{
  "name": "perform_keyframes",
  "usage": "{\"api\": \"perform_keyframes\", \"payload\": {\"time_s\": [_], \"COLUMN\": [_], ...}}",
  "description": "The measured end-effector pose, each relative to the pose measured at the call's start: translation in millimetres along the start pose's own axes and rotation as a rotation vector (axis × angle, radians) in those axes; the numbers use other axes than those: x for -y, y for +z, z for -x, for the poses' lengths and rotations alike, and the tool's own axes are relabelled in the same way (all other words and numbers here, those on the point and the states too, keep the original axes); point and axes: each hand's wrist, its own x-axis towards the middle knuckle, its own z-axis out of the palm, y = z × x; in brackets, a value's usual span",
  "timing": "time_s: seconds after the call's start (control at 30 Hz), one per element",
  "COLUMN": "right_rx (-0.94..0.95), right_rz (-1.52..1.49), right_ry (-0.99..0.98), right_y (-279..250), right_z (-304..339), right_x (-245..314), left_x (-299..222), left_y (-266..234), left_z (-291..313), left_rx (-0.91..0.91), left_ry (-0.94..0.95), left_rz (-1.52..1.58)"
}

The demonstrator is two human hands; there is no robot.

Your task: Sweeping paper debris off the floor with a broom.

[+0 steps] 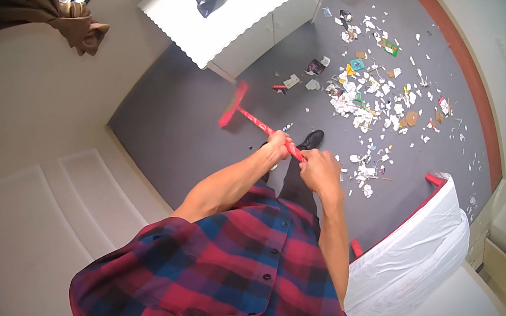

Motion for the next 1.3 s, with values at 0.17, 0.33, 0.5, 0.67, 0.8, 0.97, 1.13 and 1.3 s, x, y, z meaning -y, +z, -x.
{"api": "perform_keyframes", "payload": {"time_s": [0.17,0.33,0.5,0.67,0.8,0.97,1.13,1.3], "right_rx": [-0.037,-0.185,-0.175,-0.214,-0.126,0.027,0.006,-0.129], "right_rz": [0.056,0.190,0.280,0.173,0.020,-0.024,-0.003,0.089], "right_ry": [0.013,0.147,0.237,0.159,0.038,-0.081,0.008,0.107], "right_y": [-35.5,-92.5,-147.7,-175.9,-143.6,-108.7,-114.8,-170.6], "right_z": [-15.6,-6.7,1.1,-11.1,-46.9,-98.6,-97.5,-60.0], "right_x": [-49.2,-76.8,-84.6,-121.4,-164.7,-154.1,-190.6,-183.5], "left_x": [36.7,102.7,135.0,130.9,102.5,53.1,95.2,153.7], "left_y": [76.6,180.5,251.0,267.1,237.5,183.6,241.3,295.4], "left_z": [-21.2,7.9,45.0,24.5,-2.5,-60.2,-28.8,-69.8], "left_rx": [-0.078,0.087,0.534,0.295,0.056,-0.046,-0.072,0.141], "left_ry": [0.035,-0.019,-0.209,0.008,0.135,0.097,0.088,0.042], "left_rz": [-0.214,-0.336,-0.363,-0.361,-0.325,-0.111,-0.249,-0.254]}}
